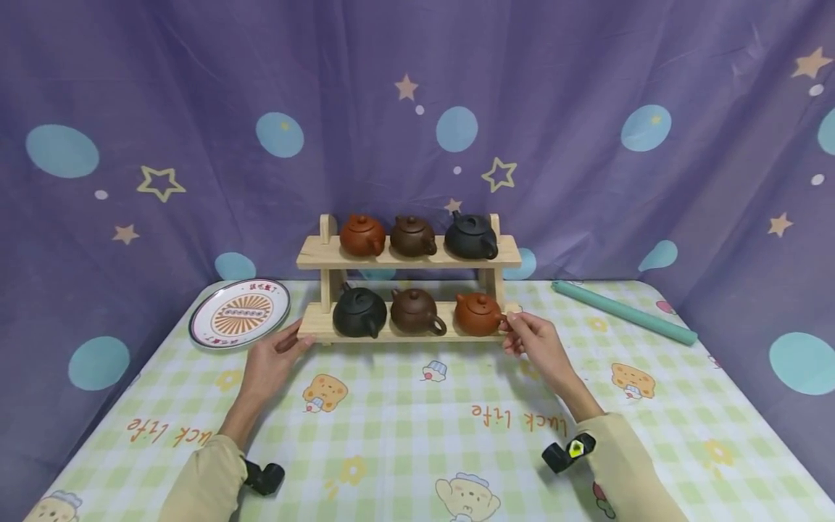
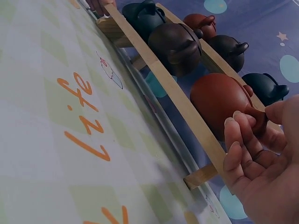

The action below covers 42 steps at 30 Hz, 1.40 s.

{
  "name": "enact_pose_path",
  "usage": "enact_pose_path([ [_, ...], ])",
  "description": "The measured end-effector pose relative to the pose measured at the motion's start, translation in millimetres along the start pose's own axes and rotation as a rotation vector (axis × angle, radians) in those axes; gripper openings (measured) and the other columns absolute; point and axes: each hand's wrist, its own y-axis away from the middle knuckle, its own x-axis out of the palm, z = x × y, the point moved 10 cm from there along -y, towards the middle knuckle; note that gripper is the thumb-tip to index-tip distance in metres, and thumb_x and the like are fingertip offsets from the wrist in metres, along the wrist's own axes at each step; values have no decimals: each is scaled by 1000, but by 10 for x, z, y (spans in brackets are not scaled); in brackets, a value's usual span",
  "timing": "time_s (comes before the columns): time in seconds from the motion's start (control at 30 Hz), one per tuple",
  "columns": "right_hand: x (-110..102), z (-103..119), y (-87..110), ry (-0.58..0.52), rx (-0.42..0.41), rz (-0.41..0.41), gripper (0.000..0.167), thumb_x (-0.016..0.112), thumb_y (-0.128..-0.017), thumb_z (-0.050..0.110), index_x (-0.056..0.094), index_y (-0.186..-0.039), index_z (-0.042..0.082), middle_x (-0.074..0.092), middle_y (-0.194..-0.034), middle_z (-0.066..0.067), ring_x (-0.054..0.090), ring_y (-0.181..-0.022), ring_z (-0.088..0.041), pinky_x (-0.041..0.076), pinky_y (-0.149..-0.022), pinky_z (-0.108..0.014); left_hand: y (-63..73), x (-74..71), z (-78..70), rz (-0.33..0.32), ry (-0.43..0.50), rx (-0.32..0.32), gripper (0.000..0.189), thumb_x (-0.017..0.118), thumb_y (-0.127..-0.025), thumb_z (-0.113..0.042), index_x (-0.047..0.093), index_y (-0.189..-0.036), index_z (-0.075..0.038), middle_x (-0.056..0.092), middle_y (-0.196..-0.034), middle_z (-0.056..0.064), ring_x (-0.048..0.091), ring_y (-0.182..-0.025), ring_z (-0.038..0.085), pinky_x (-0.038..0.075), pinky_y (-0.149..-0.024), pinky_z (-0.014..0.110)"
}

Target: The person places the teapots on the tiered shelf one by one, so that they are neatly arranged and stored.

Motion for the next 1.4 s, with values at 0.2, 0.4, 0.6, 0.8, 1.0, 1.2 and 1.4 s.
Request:
enact_pose_path([
  [0.2, 8, -12, 3, -4, 2, 13, 43, 50, -112, 24, 63, -108, -16, 65, -73, -7, 62, -61, -10, 54, -55, -22, -7, 2, -8, -4, 3, -3, 59, 74, -100, -28, 53, -148, 0, 61, -135, 23, 63, -124, 36, 54, -98, 29],
  [0.4, 19, -6, 21, -12, -4, 34, 44, 50, -112, 25, 62, -111, -18, 65, -75, -9, 61, -62, -12, 57, -56, -26, 6, 3, -6, 1, -2, -12, 59, 73, -100, -28, 52, -148, 0, 61, -135, 23, 63, -124, 36, 52, -100, 35],
  [0.6, 12, -10, 19, 1, 6, 49, 44, 50, -112, 26, 62, -113, -17, 66, -75, -10, 61, -62, -12, 56, -56, -25, 5, 12, -22, 0, 15, -3, 58, 72, -100, -27, 53, -147, 0, 62, -134, 23, 63, -124, 36, 54, -98, 29],
  [0.8, 8, -36, -11, 8, 19, 64, 44, 50, -112, 27, 62, -112, -15, 65, -75, -7, 63, -63, -12, 54, -56, -24, -2, 24, -20, 4, 14, -1, 58, 72, -101, -28, 53, -147, 0, 62, -135, 23, 63, -124, 37, 54, -99, 31],
  [1.0, -2, -26, -28, -2, 17, 61, 40, 52, -112, 24, 61, -112, -14, 65, -73, -5, 63, -62, -12, 53, -56, -22, -6, 7, 14, 9, 12, -8, 60, 72, -101, -31, 52, -149, -2, 61, -136, 23, 63, -125, 36, 52, -101, 36],
  [1.2, -4, -26, -27, 2, 26, 60, 38, 53, -111, 25, 57, -114, -13, 64, -73, -6, 63, -62, -12, 55, -57, -24, -19, -8, 37, 4, 13, -2, 61, 72, -100, -32, 52, -149, -1, 61, -136, 22, 63, -124, 35, 53, -99, 33],
  [1.4, -42, -30, -17, -8, 29, 41, 37, 52, -112, 24, 55, -118, -12, 64, -73, -7, 63, -61, -12, 55, -57, -24, -22, -3, 10, 1, 2, 14, 62, 72, -100, -33, 52, -148, 0, 62, -136, 23, 63, -124, 36, 54, -99, 35],
])
